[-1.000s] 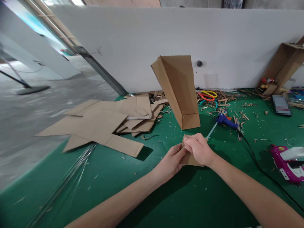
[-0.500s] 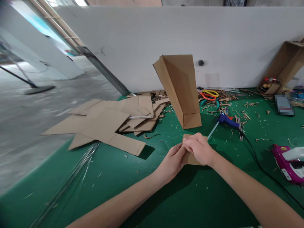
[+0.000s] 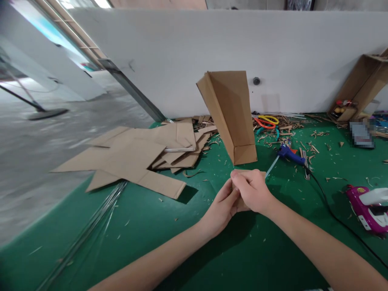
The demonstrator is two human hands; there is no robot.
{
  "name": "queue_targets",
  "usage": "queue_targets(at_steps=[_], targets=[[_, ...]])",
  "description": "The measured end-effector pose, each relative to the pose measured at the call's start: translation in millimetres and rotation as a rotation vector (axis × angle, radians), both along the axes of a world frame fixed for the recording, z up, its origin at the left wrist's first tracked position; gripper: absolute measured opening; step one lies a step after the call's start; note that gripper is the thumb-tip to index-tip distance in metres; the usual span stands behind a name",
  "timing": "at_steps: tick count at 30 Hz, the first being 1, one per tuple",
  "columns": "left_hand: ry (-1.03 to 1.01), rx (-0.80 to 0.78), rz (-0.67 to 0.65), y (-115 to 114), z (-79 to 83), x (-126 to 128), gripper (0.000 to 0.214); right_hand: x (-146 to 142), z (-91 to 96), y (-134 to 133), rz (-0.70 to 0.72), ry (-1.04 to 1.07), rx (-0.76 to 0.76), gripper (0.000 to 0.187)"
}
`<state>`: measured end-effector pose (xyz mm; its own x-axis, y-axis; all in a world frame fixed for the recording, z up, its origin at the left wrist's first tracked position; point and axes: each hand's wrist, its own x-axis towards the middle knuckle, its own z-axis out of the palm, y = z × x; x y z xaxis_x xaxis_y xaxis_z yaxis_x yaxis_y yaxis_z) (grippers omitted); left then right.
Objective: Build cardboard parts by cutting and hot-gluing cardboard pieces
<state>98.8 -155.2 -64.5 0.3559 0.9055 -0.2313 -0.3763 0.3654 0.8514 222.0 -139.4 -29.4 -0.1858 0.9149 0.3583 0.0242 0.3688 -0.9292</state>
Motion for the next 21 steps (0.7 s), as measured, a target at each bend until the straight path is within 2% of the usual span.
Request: queue_targets(at_steps=[4,6,9,11,13,15,17,21], targets=[[0.162,0.189,0.036,4,-2.5,-3,0.028,-1,3.8,-7,0.073,-0.174,0.079,0.049],[0.265,0.293,0.042,6,0.0,-4,0.024,-1,4.8,-9,0.103,-0.228,0.123,0.049],[0.351,0.372,0.062,3,5.4,-4,0.021,-2,5.6,-10,0.014,-0.156,0.191,0.047],[0.348,0.368,0.111,0,6.8,-1,0.021,-4,6.2,-11,-0.054,-0.147,0.282,0.046],[0.285,0.317,0.145,-4,6.6,1,0.024,-5,7.7,-11,-0.052,-0.220,0.402,0.045],[0.181,0.230,0.109,-5,6.7,3,0.028,-5,10.3,-12,-0.013,-0.294,0.475,0.045],[0.101,0.174,0.045,-4,8.1,1,0.030,-3,14.2,-12,0.023,-0.349,0.482,0.047],[0.132,0.202,-0.010,-1,12.1,-7,0.026,2,23.2,-15,0.131,-0.562,0.551,0.052]])
